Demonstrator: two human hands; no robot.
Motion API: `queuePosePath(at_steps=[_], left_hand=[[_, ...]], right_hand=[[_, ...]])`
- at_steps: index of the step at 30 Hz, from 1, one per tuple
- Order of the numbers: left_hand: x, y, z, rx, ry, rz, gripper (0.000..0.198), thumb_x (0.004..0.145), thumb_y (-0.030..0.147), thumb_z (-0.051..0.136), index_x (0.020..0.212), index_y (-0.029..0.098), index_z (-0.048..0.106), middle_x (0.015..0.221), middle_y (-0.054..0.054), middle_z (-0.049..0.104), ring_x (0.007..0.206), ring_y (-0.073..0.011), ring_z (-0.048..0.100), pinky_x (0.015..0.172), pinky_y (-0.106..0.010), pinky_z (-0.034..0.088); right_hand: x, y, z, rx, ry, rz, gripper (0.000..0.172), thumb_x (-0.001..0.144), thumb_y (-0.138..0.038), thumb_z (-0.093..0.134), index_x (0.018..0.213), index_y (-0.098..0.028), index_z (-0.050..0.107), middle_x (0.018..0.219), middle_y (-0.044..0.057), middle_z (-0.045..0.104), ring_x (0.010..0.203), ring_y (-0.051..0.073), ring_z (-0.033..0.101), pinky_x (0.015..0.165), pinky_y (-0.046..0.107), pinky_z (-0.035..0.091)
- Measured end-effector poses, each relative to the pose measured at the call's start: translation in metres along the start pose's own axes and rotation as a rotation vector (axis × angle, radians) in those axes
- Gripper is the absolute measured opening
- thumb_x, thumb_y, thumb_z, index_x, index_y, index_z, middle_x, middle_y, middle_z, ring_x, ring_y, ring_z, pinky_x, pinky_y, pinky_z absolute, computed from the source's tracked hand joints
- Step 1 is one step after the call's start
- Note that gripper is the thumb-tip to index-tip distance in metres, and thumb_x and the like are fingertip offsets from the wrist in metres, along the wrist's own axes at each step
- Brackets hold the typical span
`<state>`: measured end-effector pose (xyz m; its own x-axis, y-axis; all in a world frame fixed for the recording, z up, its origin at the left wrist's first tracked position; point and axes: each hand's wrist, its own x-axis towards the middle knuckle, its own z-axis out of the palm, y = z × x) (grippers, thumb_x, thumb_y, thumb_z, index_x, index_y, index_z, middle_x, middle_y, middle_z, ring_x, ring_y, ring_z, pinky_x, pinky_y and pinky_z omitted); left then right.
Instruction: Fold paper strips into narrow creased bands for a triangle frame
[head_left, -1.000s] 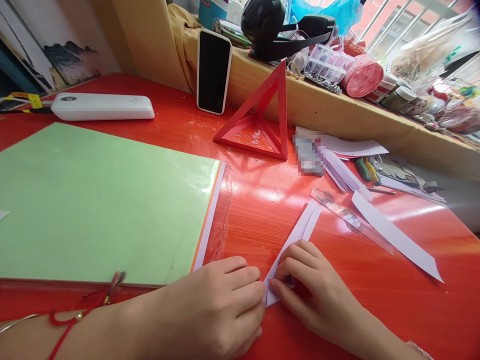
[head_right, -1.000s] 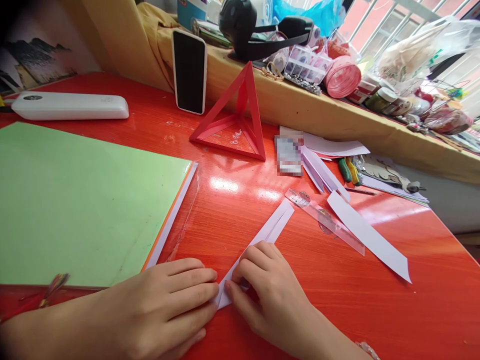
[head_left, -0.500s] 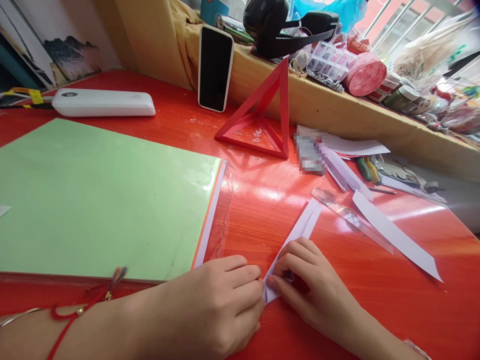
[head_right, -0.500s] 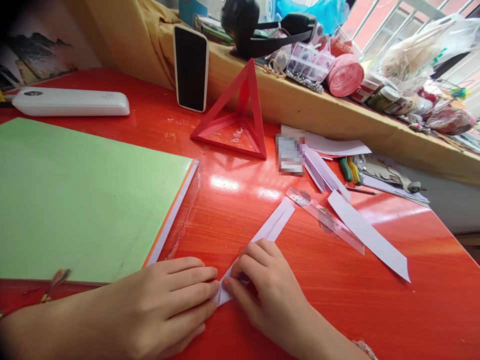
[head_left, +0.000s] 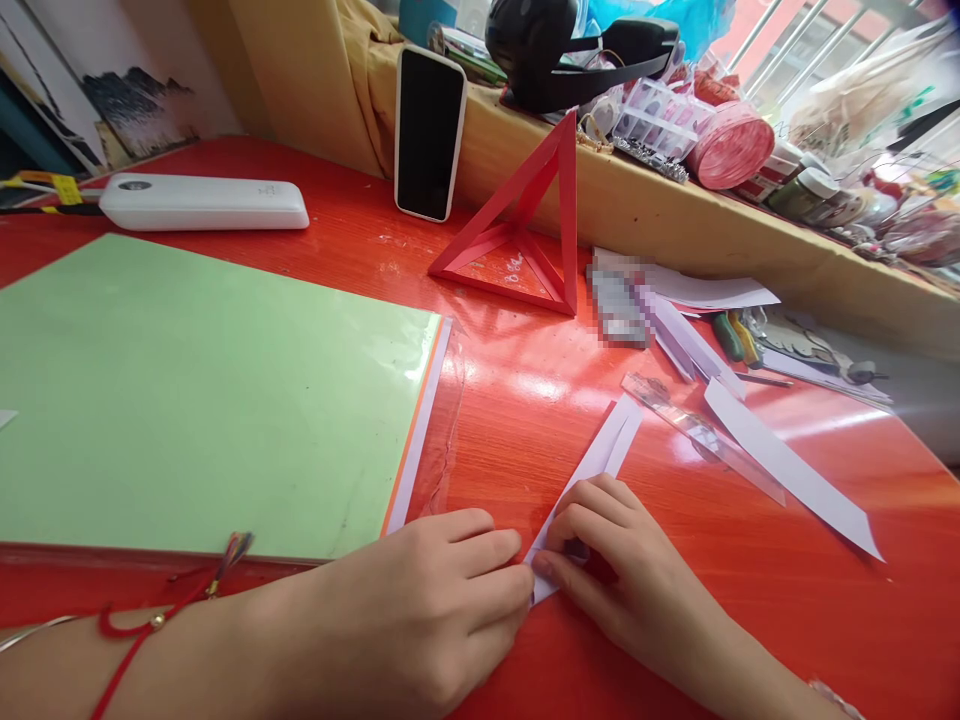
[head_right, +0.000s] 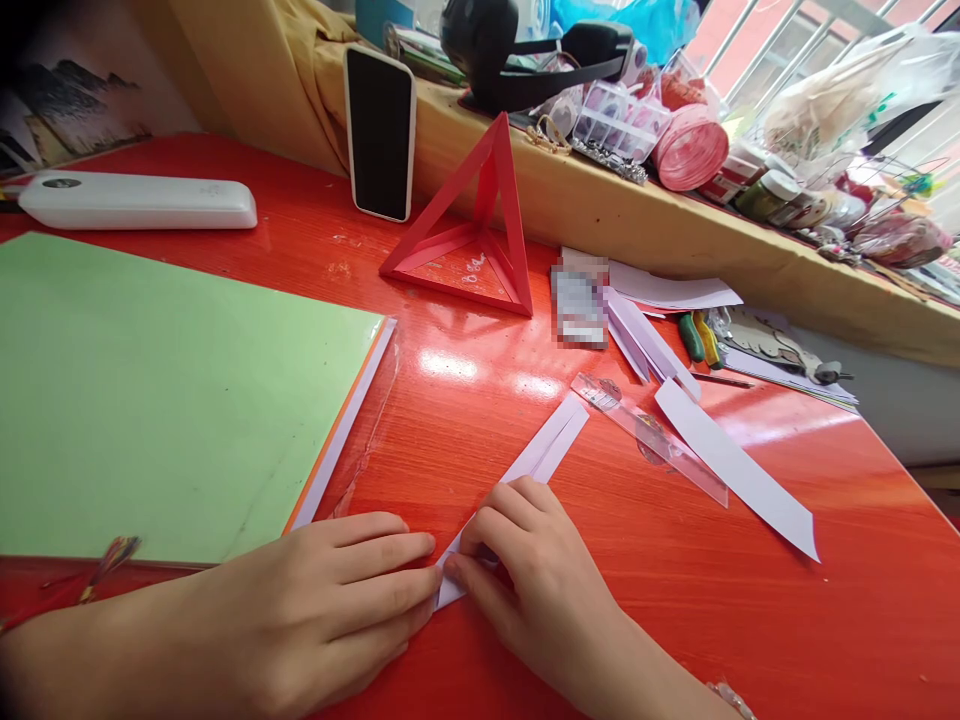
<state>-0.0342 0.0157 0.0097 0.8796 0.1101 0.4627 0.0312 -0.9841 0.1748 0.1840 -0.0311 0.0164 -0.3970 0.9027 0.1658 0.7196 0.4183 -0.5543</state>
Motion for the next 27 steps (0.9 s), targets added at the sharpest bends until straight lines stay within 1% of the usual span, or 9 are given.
queuePosePath(at_steps=[4, 8, 12, 15, 18, 20, 22, 24, 27], left_hand=[[-0.001, 0.0, 0.0, -0.013, -0.008, 0.008, 0.016, 0.088, 0.0, 0.055, 0.088, 0.011, 0.068, 0.083, -0.008, 0.067, 0.083, -0.0219, 0.063, 0.08, -0.034, 0.055], [-0.002, -0.001, -0.001, 0.002, 0.006, 0.014, 0.022, 0.092, 0.001, 0.049, 0.091, 0.012, 0.068, 0.087, -0.009, 0.069, 0.09, -0.0226, 0.064, 0.084, -0.036, 0.055], [-0.001, 0.0, -0.002, 0.034, -0.001, 0.017, 0.023, 0.094, 0.002, 0.047, 0.094, 0.013, 0.068, 0.088, -0.009, 0.07, 0.089, -0.0222, 0.065, 0.084, -0.036, 0.055], [0.001, 0.001, -0.003, 0.05, -0.019, 0.017, 0.025, 0.095, 0.003, 0.045, 0.097, 0.012, 0.068, 0.088, -0.009, 0.07, 0.086, -0.0221, 0.065, 0.082, -0.036, 0.055], [0.005, 0.001, -0.004, 0.051, -0.062, 0.013, 0.025, 0.095, 0.003, 0.044, 0.095, 0.011, 0.068, 0.086, -0.009, 0.069, 0.08, -0.0217, 0.062, 0.077, -0.036, 0.055], [0.007, 0.001, -0.005, 0.027, -0.102, 0.006, 0.024, 0.094, 0.002, 0.044, 0.093, 0.011, 0.067, 0.083, -0.008, 0.067, 0.073, -0.0205, 0.06, 0.072, -0.035, 0.054], [0.009, 0.0, -0.004, -0.009, -0.135, -0.008, 0.025, 0.093, 0.001, 0.043, 0.091, 0.011, 0.066, 0.08, -0.006, 0.064, 0.068, -0.0192, 0.056, 0.068, -0.034, 0.052], [0.01, -0.002, -0.002, -0.024, -0.146, -0.015, 0.027, 0.094, 0.0, 0.041, 0.092, 0.01, 0.066, 0.079, -0.006, 0.062, 0.068, -0.0192, 0.054, 0.066, -0.034, 0.051], [0.011, -0.003, 0.001, -0.012, -0.139, -0.014, 0.029, 0.096, 0.002, 0.039, 0.097, 0.009, 0.067, 0.083, -0.006, 0.061, 0.072, -0.0202, 0.054, 0.066, -0.035, 0.05]], right_hand=[[-0.001, 0.0, 0.0, 0.004, -0.008, 0.008, 0.018, 0.093, -0.013, 0.059, 0.077, -0.021, 0.053, 0.075, 0.0, 0.058, 0.073, 0.016, 0.05, 0.065, 0.028, 0.044], [-0.002, 0.001, 0.0, 0.02, -0.03, 0.044, 0.013, 0.093, -0.014, 0.059, 0.083, -0.022, 0.058, 0.077, 0.0, 0.058, 0.074, 0.017, 0.051, 0.066, 0.029, 0.044], [-0.001, 0.0, -0.001, 0.031, -0.05, 0.071, 0.011, 0.093, -0.014, 0.059, 0.086, -0.022, 0.059, 0.079, 0.001, 0.058, 0.076, 0.018, 0.051, 0.067, 0.03, 0.043], [0.001, -0.003, -0.006, 0.079, -0.093, 0.109, 0.011, 0.096, -0.016, 0.056, 0.088, -0.023, 0.059, 0.082, 0.001, 0.059, 0.079, 0.018, 0.052, 0.07, 0.031, 0.044], [0.001, -0.006, -0.013, 0.186, -0.119, 0.16, 0.018, 0.102, -0.019, 0.045, 0.09, -0.023, 0.058, 0.083, 0.0, 0.059, 0.08, 0.017, 0.053, 0.072, 0.03, 0.045], [0.0, -0.006, -0.017, 0.256, -0.108, 0.194, 0.021, 0.104, -0.021, 0.04, 0.093, -0.024, 0.057, 0.085, 0.0, 0.059, 0.08, 0.015, 0.054, 0.073, 0.028, 0.046], [0.0, -0.005, -0.019, 0.303, -0.089, 0.223, 0.02, 0.104, -0.022, 0.038, 0.099, -0.025, 0.057, 0.088, -0.001, 0.06, 0.083, 0.014, 0.056, 0.075, 0.027, 0.046], [-0.001, -0.003, -0.019, 0.326, -0.071, 0.242, 0.019, 0.104, -0.023, 0.039, 0.102, -0.026, 0.057, 0.092, -0.001, 0.06, 0.085, 0.013, 0.057, 0.076, 0.026, 0.047], [-0.001, -0.001, -0.017, 0.341, -0.059, 0.26, 0.018, 0.104, -0.024, 0.04, 0.101, -0.026, 0.058, 0.092, -0.001, 0.061, 0.086, 0.013, 0.058, 0.077, 0.025, 0.047]])
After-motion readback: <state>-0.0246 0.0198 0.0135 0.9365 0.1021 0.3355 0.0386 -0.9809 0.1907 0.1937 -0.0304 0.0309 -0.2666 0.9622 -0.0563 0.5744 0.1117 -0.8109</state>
